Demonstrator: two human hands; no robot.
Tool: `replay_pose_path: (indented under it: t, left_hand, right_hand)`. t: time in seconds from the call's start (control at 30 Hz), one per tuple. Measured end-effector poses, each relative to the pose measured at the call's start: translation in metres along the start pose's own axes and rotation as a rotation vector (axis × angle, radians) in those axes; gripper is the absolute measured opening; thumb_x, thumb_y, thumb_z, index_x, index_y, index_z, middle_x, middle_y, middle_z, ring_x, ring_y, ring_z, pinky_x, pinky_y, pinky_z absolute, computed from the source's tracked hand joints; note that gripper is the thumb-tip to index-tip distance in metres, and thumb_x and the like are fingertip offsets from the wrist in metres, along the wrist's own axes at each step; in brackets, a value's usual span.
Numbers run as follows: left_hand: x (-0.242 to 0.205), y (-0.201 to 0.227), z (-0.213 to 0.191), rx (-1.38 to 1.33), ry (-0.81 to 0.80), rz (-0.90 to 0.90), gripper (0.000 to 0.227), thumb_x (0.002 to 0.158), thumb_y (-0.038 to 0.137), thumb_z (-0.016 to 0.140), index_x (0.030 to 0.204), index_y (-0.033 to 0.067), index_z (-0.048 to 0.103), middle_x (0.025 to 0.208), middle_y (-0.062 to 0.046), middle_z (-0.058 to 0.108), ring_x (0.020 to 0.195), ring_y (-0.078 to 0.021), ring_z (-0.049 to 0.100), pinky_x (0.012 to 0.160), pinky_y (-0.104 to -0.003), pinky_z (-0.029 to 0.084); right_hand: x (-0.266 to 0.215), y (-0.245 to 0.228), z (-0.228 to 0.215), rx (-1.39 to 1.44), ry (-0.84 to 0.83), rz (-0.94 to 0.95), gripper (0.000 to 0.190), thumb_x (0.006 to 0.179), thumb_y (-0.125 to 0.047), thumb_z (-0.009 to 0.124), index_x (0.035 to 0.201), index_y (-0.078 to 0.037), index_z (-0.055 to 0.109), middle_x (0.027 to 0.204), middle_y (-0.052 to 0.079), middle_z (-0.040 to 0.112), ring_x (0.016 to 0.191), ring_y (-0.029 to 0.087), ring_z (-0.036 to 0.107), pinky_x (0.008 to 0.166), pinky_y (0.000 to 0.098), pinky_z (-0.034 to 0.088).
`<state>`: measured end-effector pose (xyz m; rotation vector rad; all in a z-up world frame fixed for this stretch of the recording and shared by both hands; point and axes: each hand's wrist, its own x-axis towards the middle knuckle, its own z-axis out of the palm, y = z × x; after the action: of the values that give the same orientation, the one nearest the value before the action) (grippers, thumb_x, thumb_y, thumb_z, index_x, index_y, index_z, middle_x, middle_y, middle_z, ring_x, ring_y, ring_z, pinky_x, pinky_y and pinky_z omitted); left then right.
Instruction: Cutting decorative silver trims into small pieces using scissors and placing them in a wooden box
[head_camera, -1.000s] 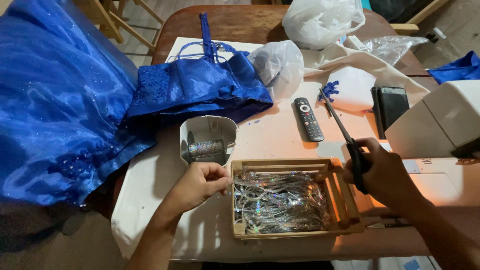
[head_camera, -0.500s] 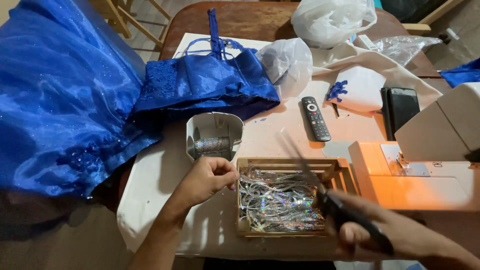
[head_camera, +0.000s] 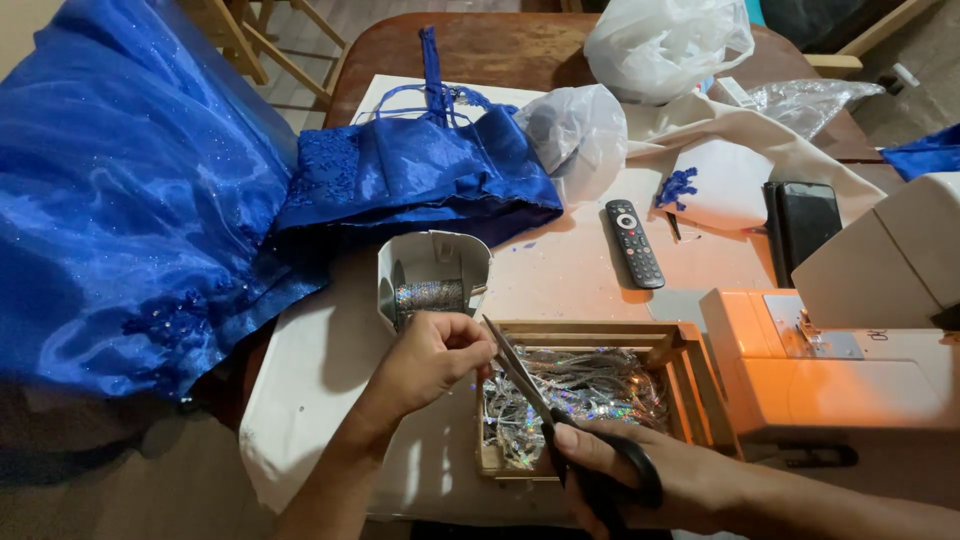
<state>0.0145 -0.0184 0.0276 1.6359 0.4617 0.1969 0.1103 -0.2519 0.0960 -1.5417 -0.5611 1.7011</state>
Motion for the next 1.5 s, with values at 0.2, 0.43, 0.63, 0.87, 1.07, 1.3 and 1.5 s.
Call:
replay_pose_path:
  t: [0.2,0.43,0.63,0.87,1.07,1.3,1.5]
  left_hand:
    - [-0.002,0.008,0.000,0.025,0.023,-0.031,0.013,0.082,0.011,0.071,0.071,0.0034,0.073,0.062,-0.008,0.074,0.054,-0.0075,0.060,0.051,-0.022,0.041]
    - [0.000,0.005,0.001,-0.001,0.010,-0.003,0.014,0.081,0.010,0.069,0.069,0.0035,0.071,0.062,-0.007,0.073,0.056,-0.0080,0.062,0.055,-0.022,0.045]
    - [-0.002,0.009,0.001,0.012,0.029,-0.050,0.010,0.082,0.009,0.068,0.076,0.0020,0.073,0.067,-0.010,0.076,0.058,-0.0092,0.065,0.058,-0.022,0.048]
    - [-0.032,0.010,-0.026,-0.122,0.156,0.077,0.009,0.083,0.013,0.072,0.079,0.0046,0.073,0.070,-0.005,0.072,0.062,-0.0094,0.059,0.058,-0.023,0.043]
    - [-0.046,-0.016,-0.036,-0.338,0.369,0.252,0.013,0.086,0.016,0.070,0.087,0.0022,0.070,0.071,-0.008,0.069,0.066,-0.0138,0.055,0.064,-0.027,0.046]
    - [-0.046,-0.001,-0.025,-0.388,0.451,0.365,0.015,0.094,0.017,0.067,0.093,0.0015,0.067,0.070,-0.009,0.062,0.067,-0.0114,0.051,0.063,-0.023,0.045]
    - [-0.013,0.058,-0.024,-0.171,0.373,0.501,0.011,0.093,0.015,0.067,0.089,0.0046,0.069,0.068,-0.006,0.064,0.066,-0.0091,0.054,0.065,-0.023,0.048]
  right_hand:
    - [0.009,-0.002,0.004,-0.048,0.015,-0.035,0.049,0.095,-0.047,0.044,0.107,-0.001,0.058,0.062,0.016,0.062,0.050,0.020,0.056,0.049,0.0261,0.039]
    - [0.012,0.002,0.007,-0.092,0.071,-0.042,0.047,0.096,-0.045,0.045,0.109,-0.003,0.060,0.059,0.014,0.059,0.049,0.022,0.057,0.048,0.0272,0.043]
    - [0.015,0.011,0.004,-0.047,0.068,-0.099,0.045,0.098,-0.041,0.047,0.110,0.001,0.062,0.050,0.013,0.052,0.039,0.020,0.050,0.042,0.0275,0.038]
    - [0.000,-0.004,-0.014,-0.067,0.093,-0.262,0.045,0.093,-0.039,0.051,0.118,-0.003,0.059,0.072,0.016,0.069,0.054,0.022,0.062,0.055,0.0302,0.046]
    - [0.019,-0.010,-0.023,-0.094,0.297,-0.462,0.045,0.082,-0.017,0.074,0.123,-0.004,0.063,0.084,0.014,0.074,0.063,0.019,0.060,0.054,0.0301,0.047]
    - [0.068,-0.032,-0.047,-0.305,0.503,-0.776,0.063,0.071,-0.012,0.087,0.127,-0.003,0.061,0.086,0.016,0.080,0.070,0.020,0.069,0.071,0.0306,0.055]
    - [0.094,-0.023,-0.081,-0.534,0.759,-0.671,0.067,0.076,-0.023,0.085,0.132,-0.006,0.053,0.099,0.012,0.078,0.094,0.028,0.073,0.087,0.0383,0.052]
